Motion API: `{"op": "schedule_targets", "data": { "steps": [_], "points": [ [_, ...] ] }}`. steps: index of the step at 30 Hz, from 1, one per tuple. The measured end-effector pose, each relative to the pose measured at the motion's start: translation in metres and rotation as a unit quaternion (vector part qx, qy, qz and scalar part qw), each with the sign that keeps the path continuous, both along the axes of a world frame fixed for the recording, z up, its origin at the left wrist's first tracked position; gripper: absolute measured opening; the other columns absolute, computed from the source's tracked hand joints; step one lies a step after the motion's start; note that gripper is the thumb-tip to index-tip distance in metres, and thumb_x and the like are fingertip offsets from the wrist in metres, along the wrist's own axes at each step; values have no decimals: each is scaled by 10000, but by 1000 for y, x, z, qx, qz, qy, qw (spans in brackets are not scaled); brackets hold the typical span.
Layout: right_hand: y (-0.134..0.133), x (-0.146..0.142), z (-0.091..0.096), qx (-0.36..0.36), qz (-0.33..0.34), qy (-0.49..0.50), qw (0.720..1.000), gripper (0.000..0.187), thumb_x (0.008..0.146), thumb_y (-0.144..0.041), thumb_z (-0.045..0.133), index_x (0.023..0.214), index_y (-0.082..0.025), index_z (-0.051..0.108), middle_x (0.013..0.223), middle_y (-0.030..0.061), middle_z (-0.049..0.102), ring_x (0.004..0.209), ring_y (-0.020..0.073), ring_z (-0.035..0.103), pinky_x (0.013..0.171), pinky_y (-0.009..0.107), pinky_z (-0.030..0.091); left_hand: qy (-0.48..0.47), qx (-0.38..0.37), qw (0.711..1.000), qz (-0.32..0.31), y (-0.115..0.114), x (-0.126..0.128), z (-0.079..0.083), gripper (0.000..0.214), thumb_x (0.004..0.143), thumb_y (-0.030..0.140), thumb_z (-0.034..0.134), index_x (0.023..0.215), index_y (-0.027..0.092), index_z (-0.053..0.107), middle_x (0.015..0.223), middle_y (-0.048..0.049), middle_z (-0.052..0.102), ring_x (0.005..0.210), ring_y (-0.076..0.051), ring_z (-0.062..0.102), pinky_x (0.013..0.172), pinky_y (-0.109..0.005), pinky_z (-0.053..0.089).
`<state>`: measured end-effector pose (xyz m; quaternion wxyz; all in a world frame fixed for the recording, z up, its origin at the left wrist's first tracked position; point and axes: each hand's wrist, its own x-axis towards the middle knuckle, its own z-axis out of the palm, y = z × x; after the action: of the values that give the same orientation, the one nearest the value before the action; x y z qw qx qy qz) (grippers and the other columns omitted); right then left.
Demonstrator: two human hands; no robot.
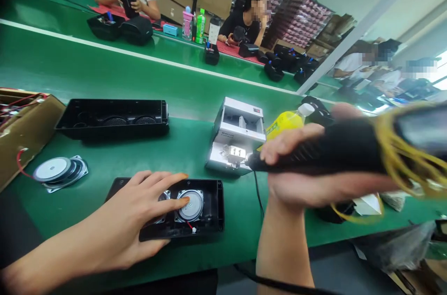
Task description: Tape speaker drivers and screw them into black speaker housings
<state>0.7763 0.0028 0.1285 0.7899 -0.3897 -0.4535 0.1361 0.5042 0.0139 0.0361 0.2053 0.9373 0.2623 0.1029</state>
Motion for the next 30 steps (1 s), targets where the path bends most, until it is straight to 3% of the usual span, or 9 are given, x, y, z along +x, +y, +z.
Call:
{"op": "schedule_targets", "data": {
  "steps": [3,5,13,24,30],
  "points": [
    [29,-3,-6,73,-16,-52,996,598,858,-809,576,1041,-249,675,517,-74,531,341,141,427,291,265,315,-1,1,1000,7,-1,0,1,558,815,406,757,1361,415,642,1630,-34,471,1364,-365,518,1091,-610,380],
    [37,-4,-11,73,-1,-52,996,574,883,-788,577,1055,-250,678,522,-72,530,333,143,421,288,266,313,1,3,1000,10,-1,0,2,546,814,405,760,1349,421,651,1624,-30,481,1361,-366,522,1086,-606,385],
    [39,-2,-19,69,23,-54,996,593,919,-789,505,1063,-224,611,527,-80,519,325,131,407,292,234,326,-9,5,1000,9,-1,0,3,536,805,394,767,1331,419,665,1627,-28,480,1354,-368,528,1074,-601,396],
    [35,-1,-24,51,40,-57,996,692,885,-850,537,1158,-223,639,541,-80,526,326,126,419,301,230,347,-8,-11,1000,17,-2,2,4,539,787,397,781,1317,414,680,1615,-31,499,1344,-369,538,1085,-610,397],
    [25,-4,-24,51,27,-66,996,622,890,-825,567,876,-218,700,534,-57,515,324,104,408,286,216,347,23,-7,1000,-3,-1,-4,5,647,831,411,758,1449,408,567,1725,-44,338,1499,-379,408,1166,-661,338]
  ]
}}
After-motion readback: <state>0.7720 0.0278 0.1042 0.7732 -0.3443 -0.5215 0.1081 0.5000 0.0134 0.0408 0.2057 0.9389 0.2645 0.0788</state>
